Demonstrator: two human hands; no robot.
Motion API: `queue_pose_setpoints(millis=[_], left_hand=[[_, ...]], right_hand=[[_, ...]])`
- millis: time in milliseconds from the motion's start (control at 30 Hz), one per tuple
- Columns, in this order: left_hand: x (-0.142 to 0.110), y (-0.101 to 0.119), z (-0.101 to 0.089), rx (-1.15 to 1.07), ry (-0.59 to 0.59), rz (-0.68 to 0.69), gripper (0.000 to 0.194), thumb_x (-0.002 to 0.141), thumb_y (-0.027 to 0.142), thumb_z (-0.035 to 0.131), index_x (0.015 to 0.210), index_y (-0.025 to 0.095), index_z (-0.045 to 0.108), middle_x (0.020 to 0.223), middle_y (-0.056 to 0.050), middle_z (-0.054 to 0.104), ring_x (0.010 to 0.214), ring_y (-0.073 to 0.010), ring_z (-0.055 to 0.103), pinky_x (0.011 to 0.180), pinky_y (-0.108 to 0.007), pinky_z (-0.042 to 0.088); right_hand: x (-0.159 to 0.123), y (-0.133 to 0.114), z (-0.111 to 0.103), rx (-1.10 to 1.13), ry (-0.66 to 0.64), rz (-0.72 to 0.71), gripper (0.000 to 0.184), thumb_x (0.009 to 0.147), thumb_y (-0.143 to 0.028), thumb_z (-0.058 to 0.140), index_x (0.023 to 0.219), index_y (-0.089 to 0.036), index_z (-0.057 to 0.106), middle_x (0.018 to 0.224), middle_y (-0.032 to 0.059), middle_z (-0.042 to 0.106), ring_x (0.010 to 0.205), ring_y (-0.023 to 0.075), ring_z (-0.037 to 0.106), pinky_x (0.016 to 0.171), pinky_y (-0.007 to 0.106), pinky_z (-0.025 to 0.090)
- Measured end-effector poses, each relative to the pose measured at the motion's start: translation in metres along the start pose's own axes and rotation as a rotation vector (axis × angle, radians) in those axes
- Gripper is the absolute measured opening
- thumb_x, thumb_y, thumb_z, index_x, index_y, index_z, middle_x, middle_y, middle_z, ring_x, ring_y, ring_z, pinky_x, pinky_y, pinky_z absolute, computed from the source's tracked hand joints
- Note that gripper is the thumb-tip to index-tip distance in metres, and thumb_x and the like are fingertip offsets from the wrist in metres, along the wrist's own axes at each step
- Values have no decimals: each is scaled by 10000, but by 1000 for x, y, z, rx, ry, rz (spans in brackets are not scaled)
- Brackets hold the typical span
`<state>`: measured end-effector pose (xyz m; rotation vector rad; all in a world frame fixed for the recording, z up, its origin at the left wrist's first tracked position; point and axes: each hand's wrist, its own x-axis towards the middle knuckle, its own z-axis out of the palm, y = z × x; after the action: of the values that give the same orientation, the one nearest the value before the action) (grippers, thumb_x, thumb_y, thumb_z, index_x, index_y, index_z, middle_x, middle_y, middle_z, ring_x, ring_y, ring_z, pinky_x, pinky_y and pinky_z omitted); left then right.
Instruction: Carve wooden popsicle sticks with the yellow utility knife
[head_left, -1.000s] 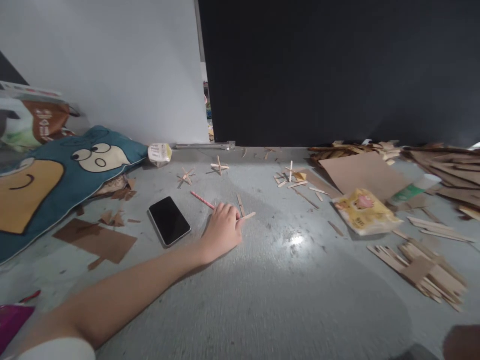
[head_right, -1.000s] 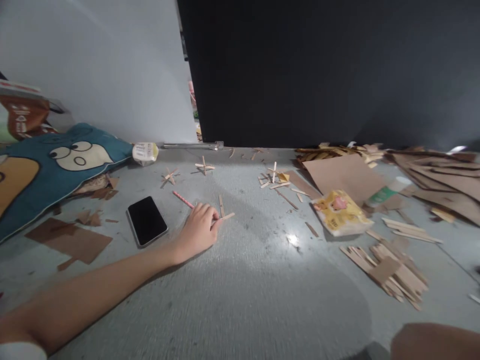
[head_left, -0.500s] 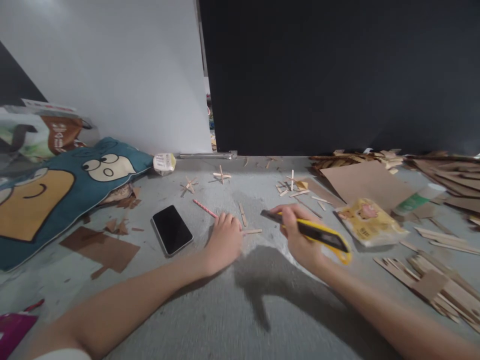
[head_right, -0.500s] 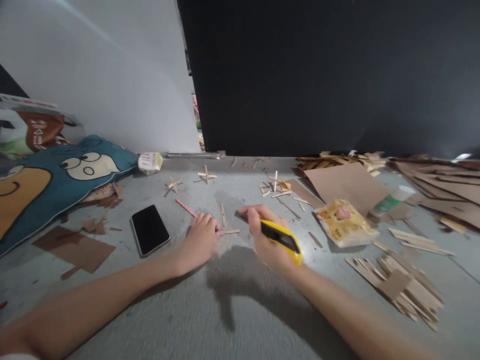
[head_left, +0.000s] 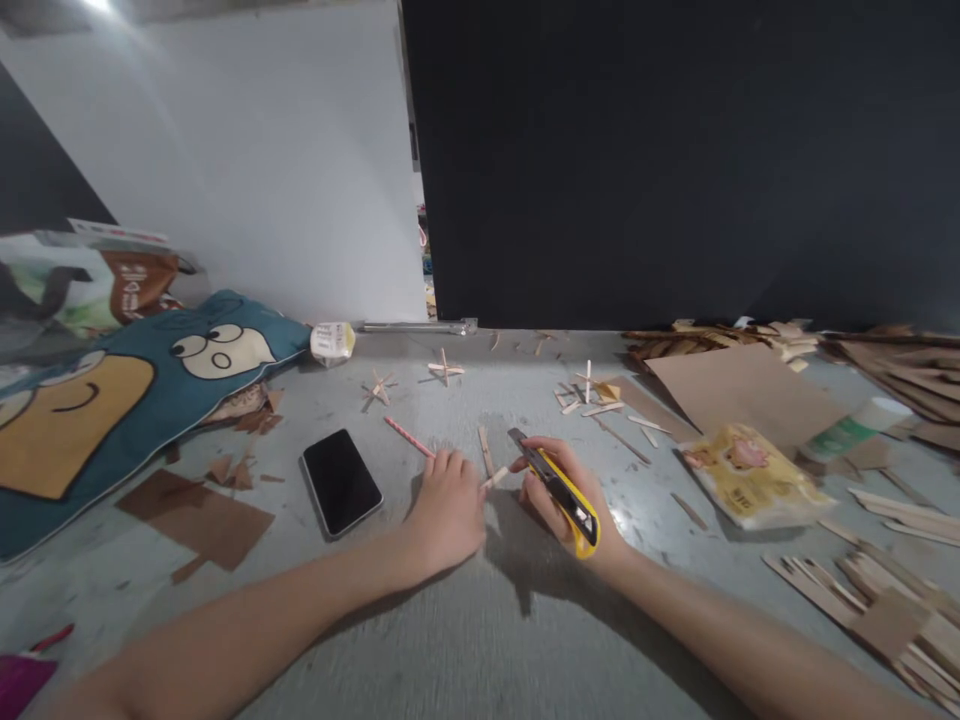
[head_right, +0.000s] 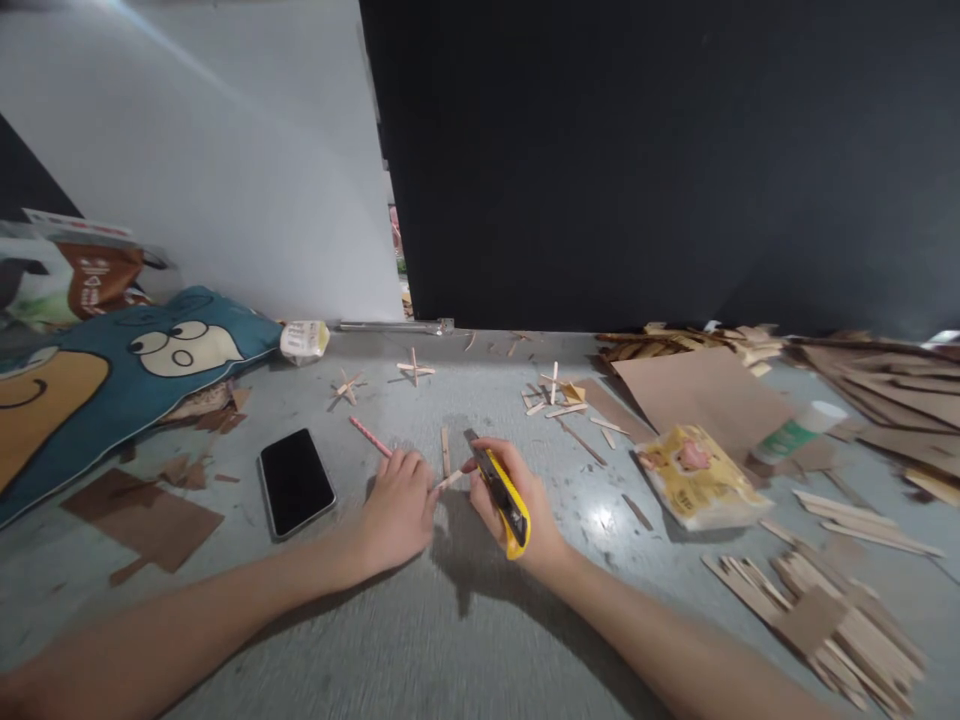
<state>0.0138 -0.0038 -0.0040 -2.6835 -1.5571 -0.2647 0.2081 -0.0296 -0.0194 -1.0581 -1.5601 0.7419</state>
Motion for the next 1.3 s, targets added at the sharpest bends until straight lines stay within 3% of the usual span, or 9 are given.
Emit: queue_pose_setpoints(millis=[267,467,567,667,833,967,1167,1300], left_hand=[[-4,2,-4,-12,65,19,142,959,176,530,984,135,664,1024,-164,636,1014,-352,561,900,-508,442],[-2,0,-2,-89,13,32,106,946,135,519,922,160,620,989,-140,638,1031,-342,572,935,-505,438],[0,-4,2,-325,51,-38,166,998,126,414,923,193,545,933,-96,618,943,-282,582,890,-451,446],[2,-7,6,-757,82,-101,224,1100,323,290,1014,224,471,805,-11,545,743,-203,542,716,-340,430],[9,-6,9,-1226,70,-48,357,1069,577,356,1117,232,439,749,53,459,632,-141,437,633,-283,381],[14,-9,12,-1371,-12,-112,426,1023,625,447,1206,241,442,741,60,489,589,-129,423,567,-261,351],[16,-14,21,-1382,-3,-92,462,1013,650,471,1150,216,550,811,21,551,620,-118,482,590,-264,392],[18,-13,22,-1434,6,-85,559,978,720,493,1203,210,543,833,19,554,621,-121,503,596,-276,419]], right_hand=[[4,0,0,29,23,35,309,1018,-485,548,1223,-254,532,979,76,754,651,172,699,625,314,583],[3,-2,-1,28,17,50,332,1005,-506,570,1217,-252,539,958,61,743,642,168,687,616,307,570],[2,-3,-2,34,43,30,331,1018,-513,555,1217,-250,535,974,67,741,648,166,677,622,309,566],[1,-4,-2,20,101,-15,334,1019,-497,564,1244,-253,526,1008,76,745,665,170,674,659,328,577],[-3,-2,-2,-24,108,-55,274,1035,-459,544,1211,-251,563,916,57,761,649,172,683,629,309,570],[-5,-2,-3,-86,45,-62,248,1041,-425,537,1220,-259,581,884,46,773,666,173,719,664,300,585],[-5,-4,0,-83,-68,-74,262,978,-346,585,1222,-261,541,917,57,772,685,192,743,665,316,600],[-5,1,3,-122,-117,-139,329,934,-296,614,1244,-277,507,986,57,767,736,201,754,691,337,613]])
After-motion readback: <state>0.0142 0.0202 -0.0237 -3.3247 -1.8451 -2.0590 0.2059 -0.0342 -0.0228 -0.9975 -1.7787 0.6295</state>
